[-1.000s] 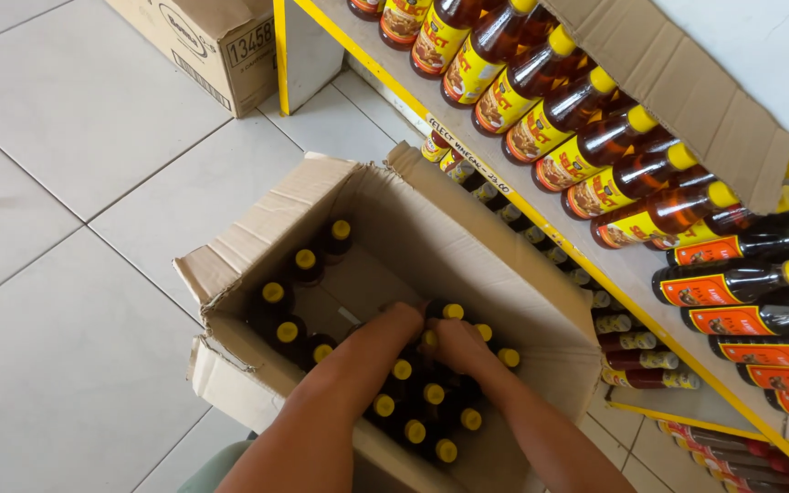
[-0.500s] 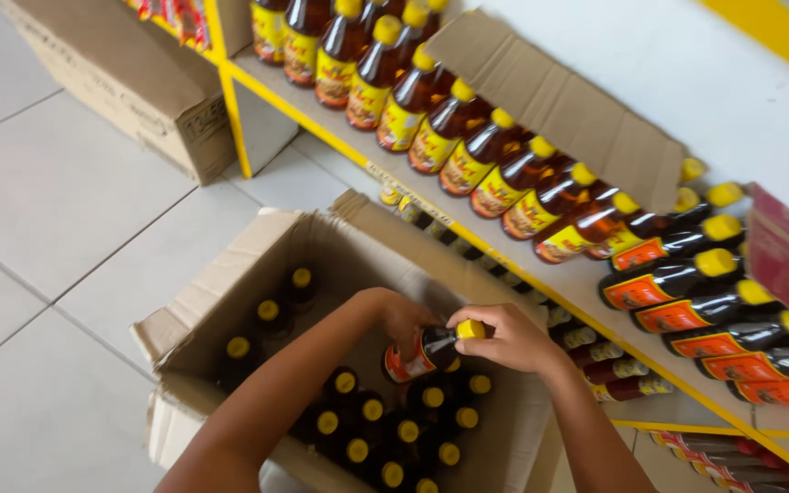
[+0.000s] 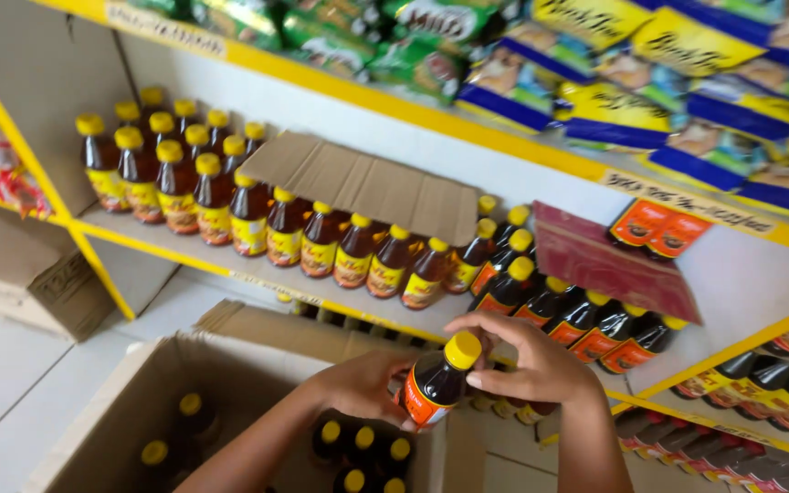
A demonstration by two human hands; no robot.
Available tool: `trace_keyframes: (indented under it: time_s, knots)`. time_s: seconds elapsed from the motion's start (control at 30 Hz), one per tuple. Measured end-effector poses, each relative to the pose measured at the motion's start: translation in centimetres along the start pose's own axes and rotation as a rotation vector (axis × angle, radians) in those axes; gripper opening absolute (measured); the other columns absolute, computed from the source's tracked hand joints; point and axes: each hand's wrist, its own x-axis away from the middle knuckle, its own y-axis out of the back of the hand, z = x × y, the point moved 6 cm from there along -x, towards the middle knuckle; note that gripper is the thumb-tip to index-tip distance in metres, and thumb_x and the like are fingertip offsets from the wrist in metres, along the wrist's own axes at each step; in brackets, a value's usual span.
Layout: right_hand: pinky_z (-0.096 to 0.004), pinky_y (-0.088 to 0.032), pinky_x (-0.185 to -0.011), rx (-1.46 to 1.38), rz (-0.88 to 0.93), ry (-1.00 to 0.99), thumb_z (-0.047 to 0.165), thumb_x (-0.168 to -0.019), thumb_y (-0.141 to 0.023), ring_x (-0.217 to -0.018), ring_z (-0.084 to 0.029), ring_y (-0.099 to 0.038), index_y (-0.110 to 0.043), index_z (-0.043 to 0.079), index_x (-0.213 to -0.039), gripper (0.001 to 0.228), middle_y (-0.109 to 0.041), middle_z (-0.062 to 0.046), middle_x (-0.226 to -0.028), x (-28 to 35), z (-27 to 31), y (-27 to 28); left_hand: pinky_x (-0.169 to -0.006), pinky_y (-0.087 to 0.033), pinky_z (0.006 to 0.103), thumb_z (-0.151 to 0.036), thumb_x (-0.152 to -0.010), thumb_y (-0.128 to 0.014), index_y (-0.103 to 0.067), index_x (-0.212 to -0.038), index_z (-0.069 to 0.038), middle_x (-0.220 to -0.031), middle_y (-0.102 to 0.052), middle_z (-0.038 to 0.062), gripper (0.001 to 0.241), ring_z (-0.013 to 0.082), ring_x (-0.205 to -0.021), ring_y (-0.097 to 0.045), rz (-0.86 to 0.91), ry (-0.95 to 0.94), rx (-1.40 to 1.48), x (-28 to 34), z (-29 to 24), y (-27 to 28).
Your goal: Stocking bottles of condiments and packets of milk powder onto grocery store shelves from a box.
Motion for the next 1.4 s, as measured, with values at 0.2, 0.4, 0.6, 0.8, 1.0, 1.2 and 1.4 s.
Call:
trace_keyframes:
  time_s: [0.2, 0.4, 0.6, 0.8, 1.0, 1.2, 1.4]
  knots:
    - [-0.031, -0.057, -0.082, -0.096, -0.211, -0.077, 0.02, -0.081, -0.083, -0.088, -0.012, -0.07, -0.05, 0.007, -0.14, 0.069, -0.072, -0.004, -0.096, 5.5, -4.8, 5.4, -0.095, -0.056, 0.0344, -0.015, -0.075, -0.087, -0.059, -0.138, -0.004, -0.124, -0.073, 0.009, 0.07, 0.0165, -0.11, -0.067, -0.285, -0.066, 0.055, -6.7, -8.1, 0.9]
    - [-0.029, -0.052, -0.078, -0.265, -0.65, -0.113, 0.014, -0.092, -0.075, -0.09, -0.011, -0.065, -0.057, 0.001, -0.129, 0.043, -0.071, -0.006, -0.099, 9.3, -10.9, 9.9, -0.088, -0.057, 0.0333, -0.018, -0.074, -0.087, -0.056, -0.133, -0.002, -0.113, -0.075, 0.012, 0.069, 0.0163, -0.101, -0.071, -0.55, -0.157, -0.14, -16.7, -11.2, 1.3]
    - [-0.025, -0.056, -0.075, -0.181, -0.975, -0.067, 0.015, -0.093, -0.071, -0.089, -0.01, -0.07, -0.057, 0.003, -0.133, 0.045, -0.072, -0.006, -0.102, 11.5, -13.3, 12.9, -0.086, -0.059, 0.0338, -0.022, -0.073, -0.087, -0.055, -0.134, -0.002, -0.109, -0.076, 0.015, 0.072, 0.0207, -0.1, -0.075, -0.625, -0.144, -0.192, -24.8, -10.8, 0.7]
    - [-0.025, -0.056, -0.074, -0.108, -1.192, -0.113, 0.016, -0.095, -0.071, -0.092, -0.011, -0.07, -0.057, 0.001, -0.139, 0.048, -0.074, -0.009, -0.105, 13.8, -18.2, 14.1, -0.09, -0.057, 0.0366, -0.017, -0.072, -0.087, -0.054, -0.138, -0.002, -0.114, -0.075, 0.018, 0.076, 0.0265, -0.107, -0.073, -0.636, -0.183, -0.273, -29.3, -10.3, 0.5]
    - [-0.027, -0.058, -0.078, -0.03, -1.218, -0.071, 0.016, -0.097, -0.069, -0.097, -0.014, -0.072, -0.056, 0.003, -0.145, 0.051, -0.072, -0.012, -0.116, 13.3, -19.1, 14.2, -0.091, -0.057, 0.0374, -0.024, -0.068, -0.09, -0.06, -0.127, 0.0, -0.113, -0.075, 0.017, 0.07, 0.0279, -0.107, -0.074, -0.604, -0.142, -0.275, -32.2, -8.9, 1.7]
    - [-0.035, -0.06, -0.078, 0.237, -1.286, -0.138, 0.016, -0.096, -0.066, -0.101, -0.022, -0.07, -0.052, 0.004, -0.147, 0.054, -0.066, -0.016, -0.123, 12.5, -18.0, 13.9, -0.09, -0.058, 0.0392, -0.028, -0.066, -0.087, -0.067, -0.12, -0.002, -0.107, -0.079, 0.017, 0.064, 0.0302, -0.102, -0.076, -0.599, -0.084, -0.424, -36.0, -6.0, 3.6]
    - [-0.053, -0.043, -0.103, 0.769, -1.263, -0.359, 0.029, -0.096, -0.063, -0.122, -0.037, -0.059, -0.05, 0.003, -0.149, 0.06, -0.063, -0.018, -0.135, 11.9, -16.5, 13.6, -0.1, -0.047, 0.0467, -0.036, -0.062, -0.094, -0.063, -0.123, 0.0, -0.116, -0.068, 0.026, 0.077, 0.0413, -0.115, -0.061, -0.663, -0.023, -0.525, -37.6, -6.5, 4.9]
